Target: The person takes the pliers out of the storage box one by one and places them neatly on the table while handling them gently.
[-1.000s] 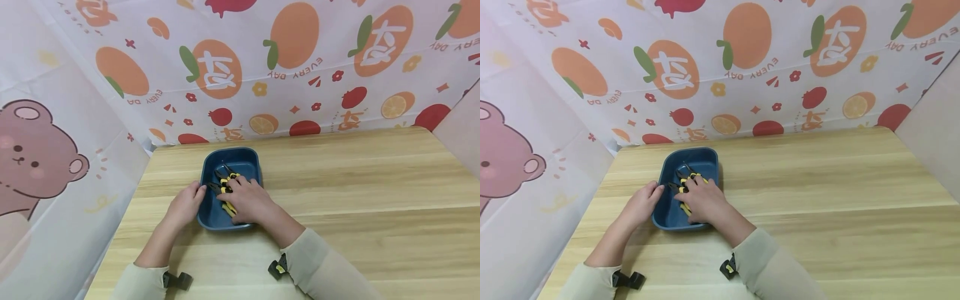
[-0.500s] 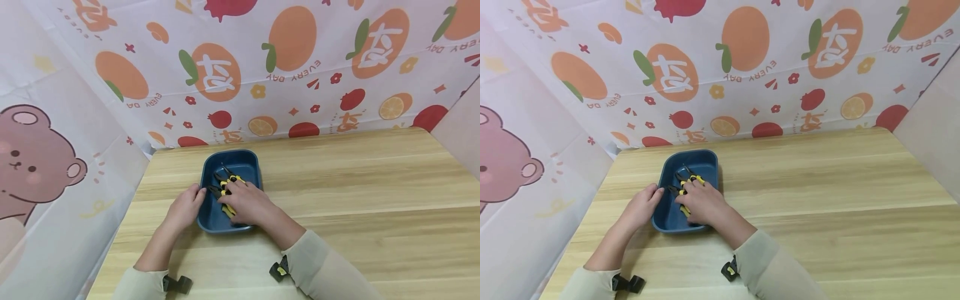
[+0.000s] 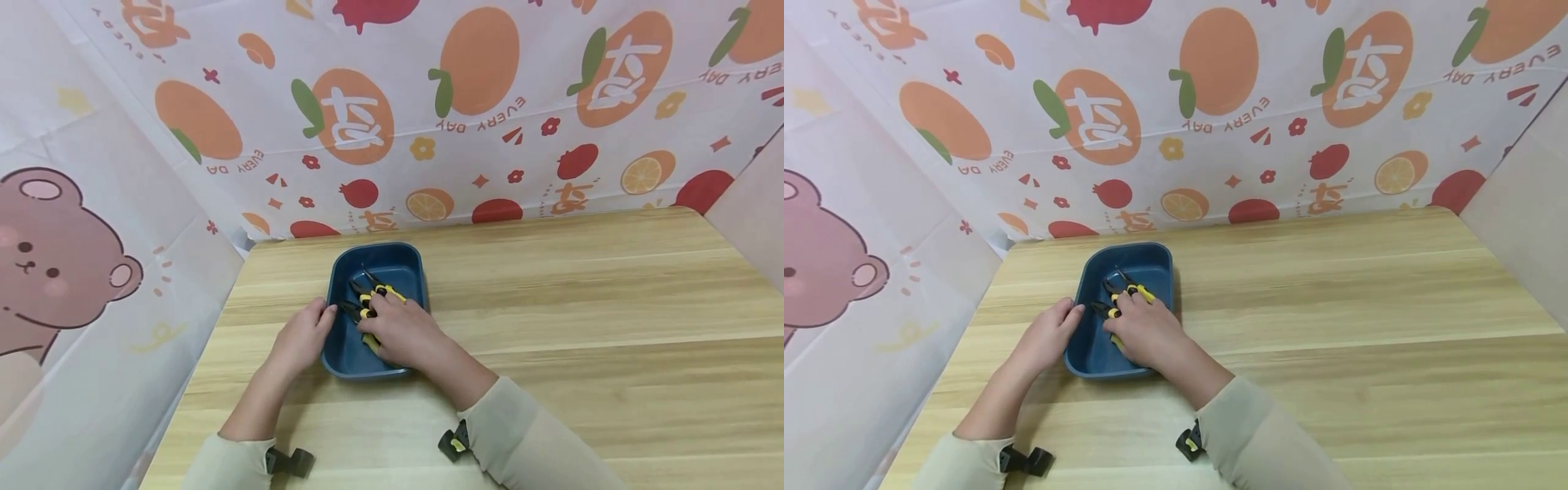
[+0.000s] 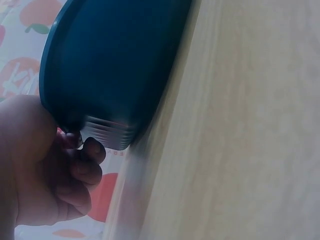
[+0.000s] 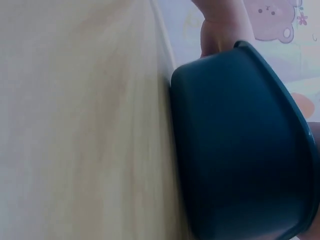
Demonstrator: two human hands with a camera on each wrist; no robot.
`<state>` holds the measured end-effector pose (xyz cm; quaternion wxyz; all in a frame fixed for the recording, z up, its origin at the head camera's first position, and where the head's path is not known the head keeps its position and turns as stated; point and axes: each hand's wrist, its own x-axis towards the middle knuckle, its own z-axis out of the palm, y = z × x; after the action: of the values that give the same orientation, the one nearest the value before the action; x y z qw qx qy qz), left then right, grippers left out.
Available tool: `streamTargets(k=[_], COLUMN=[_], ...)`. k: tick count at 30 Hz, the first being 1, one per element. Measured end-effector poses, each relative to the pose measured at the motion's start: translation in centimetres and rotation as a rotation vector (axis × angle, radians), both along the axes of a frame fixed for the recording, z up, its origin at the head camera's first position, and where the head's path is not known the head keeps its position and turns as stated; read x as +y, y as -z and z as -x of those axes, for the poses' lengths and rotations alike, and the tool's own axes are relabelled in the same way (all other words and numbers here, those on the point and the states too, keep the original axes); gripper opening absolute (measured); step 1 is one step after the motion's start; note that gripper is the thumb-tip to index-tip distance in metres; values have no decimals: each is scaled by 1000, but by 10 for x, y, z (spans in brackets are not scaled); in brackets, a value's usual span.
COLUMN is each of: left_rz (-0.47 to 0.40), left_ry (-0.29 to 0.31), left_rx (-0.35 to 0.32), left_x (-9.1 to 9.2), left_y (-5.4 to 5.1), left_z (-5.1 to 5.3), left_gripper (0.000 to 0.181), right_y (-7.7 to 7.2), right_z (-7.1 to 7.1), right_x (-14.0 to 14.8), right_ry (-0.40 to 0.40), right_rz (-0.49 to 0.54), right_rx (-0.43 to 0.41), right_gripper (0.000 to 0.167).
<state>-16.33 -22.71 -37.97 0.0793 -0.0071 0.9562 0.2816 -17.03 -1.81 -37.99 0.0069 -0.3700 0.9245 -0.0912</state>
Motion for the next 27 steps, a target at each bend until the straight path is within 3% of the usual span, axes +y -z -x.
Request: streamTargets(k=[10,19,27], left_rz=[-13,-14,-19], left_ry=[-3,7,12], left_rx=[11,36,31], left_x=[2,1,1], left_y=[3,0,2], left_z=[-2,-1,-1], left_gripper=[38,37,37], right_y=[1,-3,0], right_z=[-1,1,1], right_x=[-3,1,3], right_ry=[7,-34,-74], right_rz=[-93,-4,57], right_rx=[-81,-103,-81], right_gripper=[39,51,50])
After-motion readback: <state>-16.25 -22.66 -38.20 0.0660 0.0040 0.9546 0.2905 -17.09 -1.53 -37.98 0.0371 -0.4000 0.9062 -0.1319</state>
